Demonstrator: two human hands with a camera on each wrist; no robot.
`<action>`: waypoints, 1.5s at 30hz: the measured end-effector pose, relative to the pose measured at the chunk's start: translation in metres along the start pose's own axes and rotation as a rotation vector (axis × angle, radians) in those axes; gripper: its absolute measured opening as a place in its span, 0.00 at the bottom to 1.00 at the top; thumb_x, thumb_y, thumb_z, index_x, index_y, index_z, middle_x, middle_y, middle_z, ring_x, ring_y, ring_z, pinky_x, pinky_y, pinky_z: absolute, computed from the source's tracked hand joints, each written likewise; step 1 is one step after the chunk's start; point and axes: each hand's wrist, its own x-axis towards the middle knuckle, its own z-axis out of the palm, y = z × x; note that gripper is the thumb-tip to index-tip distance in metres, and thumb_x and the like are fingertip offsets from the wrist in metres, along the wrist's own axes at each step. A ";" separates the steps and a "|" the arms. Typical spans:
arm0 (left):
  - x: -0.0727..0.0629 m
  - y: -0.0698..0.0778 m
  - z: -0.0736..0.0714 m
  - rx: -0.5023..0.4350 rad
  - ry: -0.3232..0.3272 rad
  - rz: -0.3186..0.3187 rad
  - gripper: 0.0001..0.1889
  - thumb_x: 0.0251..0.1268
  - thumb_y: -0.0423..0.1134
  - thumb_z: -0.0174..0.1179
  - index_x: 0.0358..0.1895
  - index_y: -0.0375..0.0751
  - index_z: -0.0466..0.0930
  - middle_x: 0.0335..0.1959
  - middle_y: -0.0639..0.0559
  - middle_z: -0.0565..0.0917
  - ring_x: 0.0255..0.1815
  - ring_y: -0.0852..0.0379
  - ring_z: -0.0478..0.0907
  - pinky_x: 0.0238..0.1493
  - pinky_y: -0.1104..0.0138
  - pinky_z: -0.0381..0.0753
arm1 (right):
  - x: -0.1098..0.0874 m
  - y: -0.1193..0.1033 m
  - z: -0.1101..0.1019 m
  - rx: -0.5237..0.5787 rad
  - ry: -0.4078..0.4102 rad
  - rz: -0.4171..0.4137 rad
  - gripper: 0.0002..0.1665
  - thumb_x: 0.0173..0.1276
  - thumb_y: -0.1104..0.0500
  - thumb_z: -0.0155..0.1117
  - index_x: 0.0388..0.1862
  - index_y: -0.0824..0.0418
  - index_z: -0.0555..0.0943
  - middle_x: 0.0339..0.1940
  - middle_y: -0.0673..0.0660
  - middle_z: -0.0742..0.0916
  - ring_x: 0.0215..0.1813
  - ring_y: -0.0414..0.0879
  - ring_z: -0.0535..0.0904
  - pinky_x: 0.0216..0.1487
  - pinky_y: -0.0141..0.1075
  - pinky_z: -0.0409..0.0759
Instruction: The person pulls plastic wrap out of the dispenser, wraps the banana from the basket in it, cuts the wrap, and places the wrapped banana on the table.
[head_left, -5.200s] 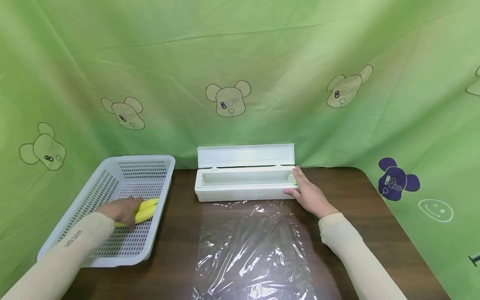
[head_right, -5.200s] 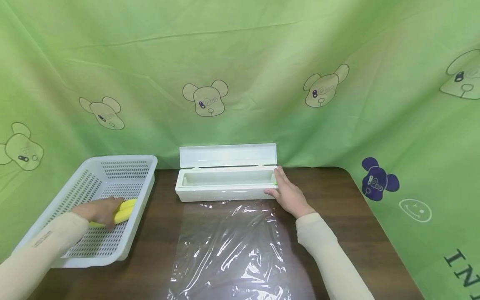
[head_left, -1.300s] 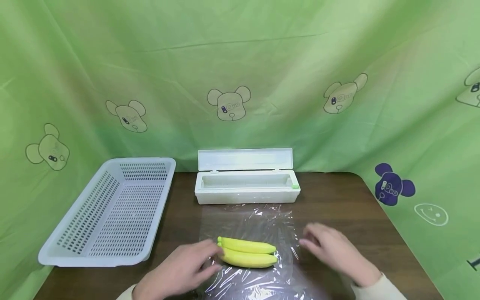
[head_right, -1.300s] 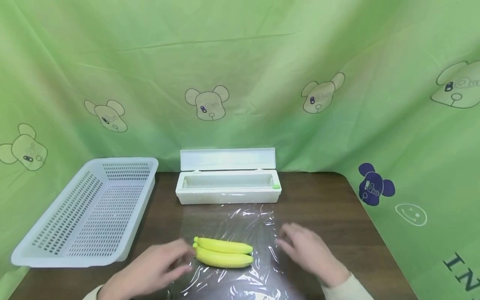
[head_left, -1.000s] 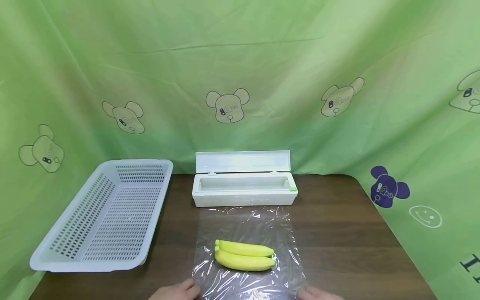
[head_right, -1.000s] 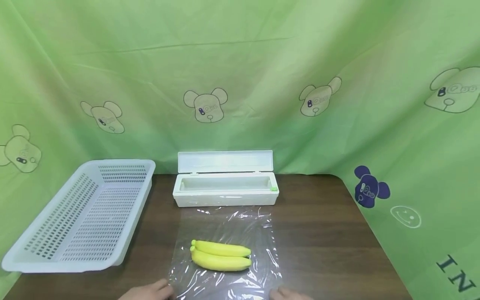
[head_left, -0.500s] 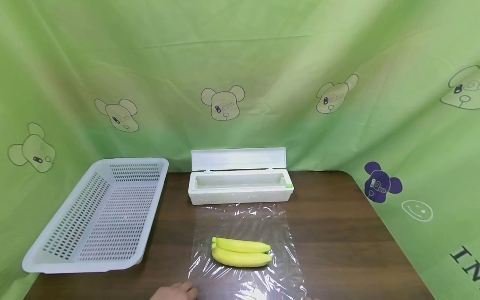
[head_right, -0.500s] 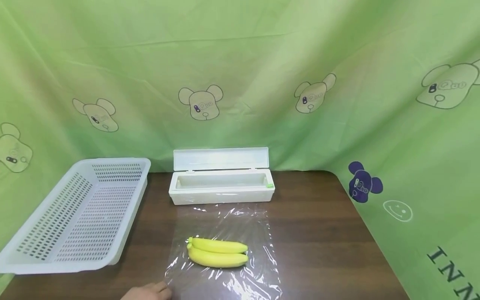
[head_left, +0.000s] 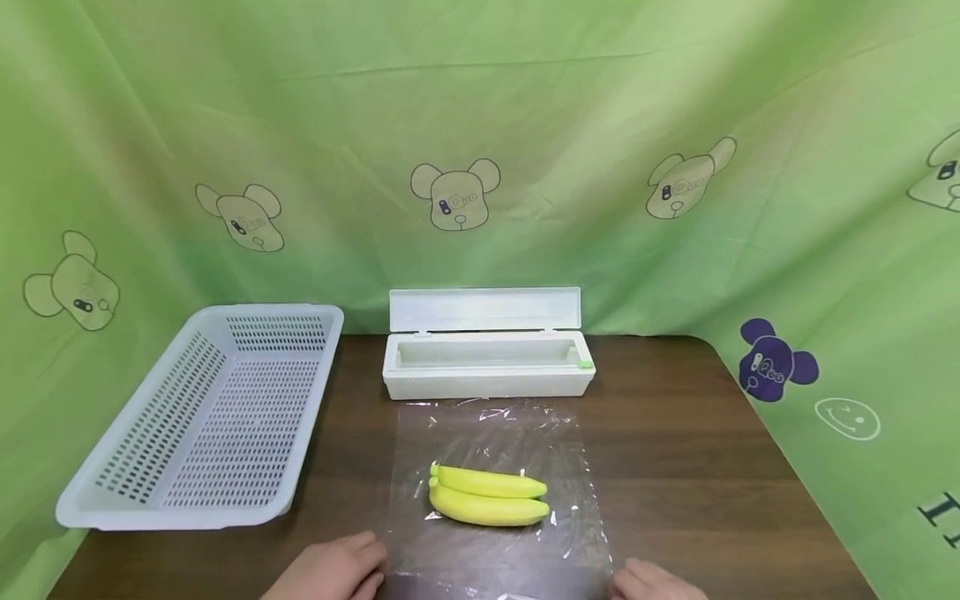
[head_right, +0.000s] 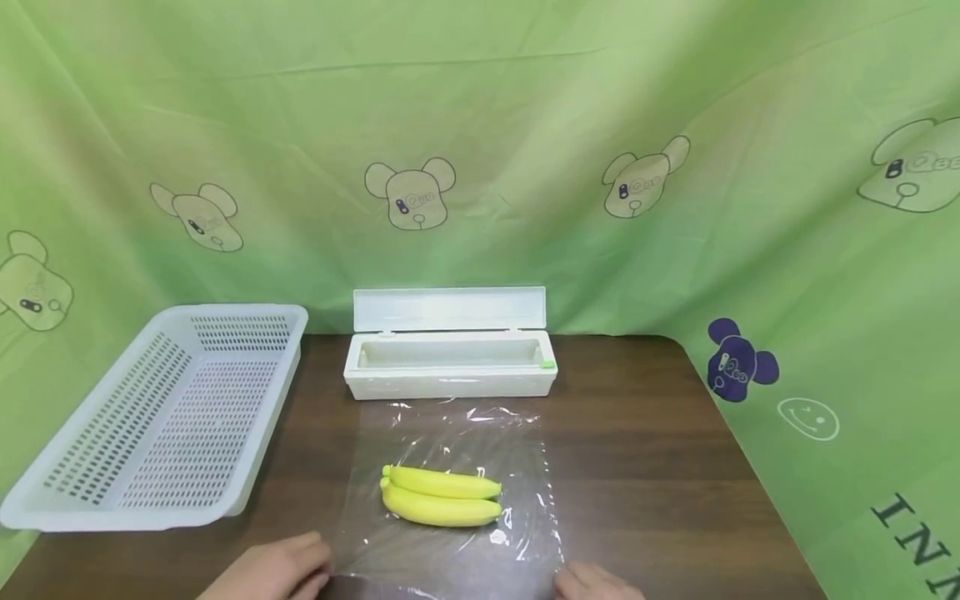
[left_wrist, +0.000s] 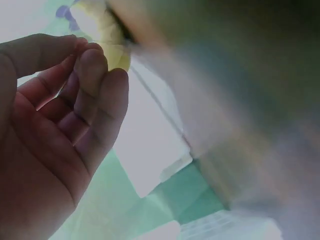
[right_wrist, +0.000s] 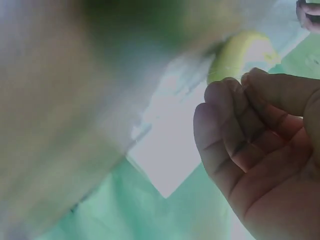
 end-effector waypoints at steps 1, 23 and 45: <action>0.001 -0.001 -0.004 0.003 0.039 0.018 0.12 0.63 0.36 0.66 0.29 0.55 0.72 0.26 0.69 0.64 0.24 0.72 0.63 0.23 0.75 0.67 | 0.005 0.001 -0.006 0.007 -0.025 0.047 0.26 0.84 0.43 0.36 0.26 0.45 0.73 0.28 0.35 0.69 0.28 0.28 0.63 0.24 0.19 0.62; 0.077 -0.035 -0.025 -0.083 0.232 -0.245 0.11 0.69 0.34 0.61 0.30 0.54 0.75 0.27 0.66 0.72 0.27 0.66 0.69 0.30 0.66 0.73 | 0.082 0.069 0.004 0.091 -0.259 0.252 0.22 0.56 0.71 0.69 0.24 0.47 0.69 0.24 0.37 0.69 0.25 0.33 0.63 0.23 0.32 0.68; 0.066 -0.046 -0.018 -0.290 0.238 -0.327 0.08 0.73 0.37 0.61 0.51 0.46 0.83 0.37 0.63 0.80 0.35 0.64 0.75 0.39 0.63 0.78 | 0.074 0.071 0.004 0.043 -0.487 0.386 0.15 0.59 0.64 0.75 0.29 0.51 0.75 0.25 0.41 0.74 0.26 0.40 0.73 0.26 0.40 0.74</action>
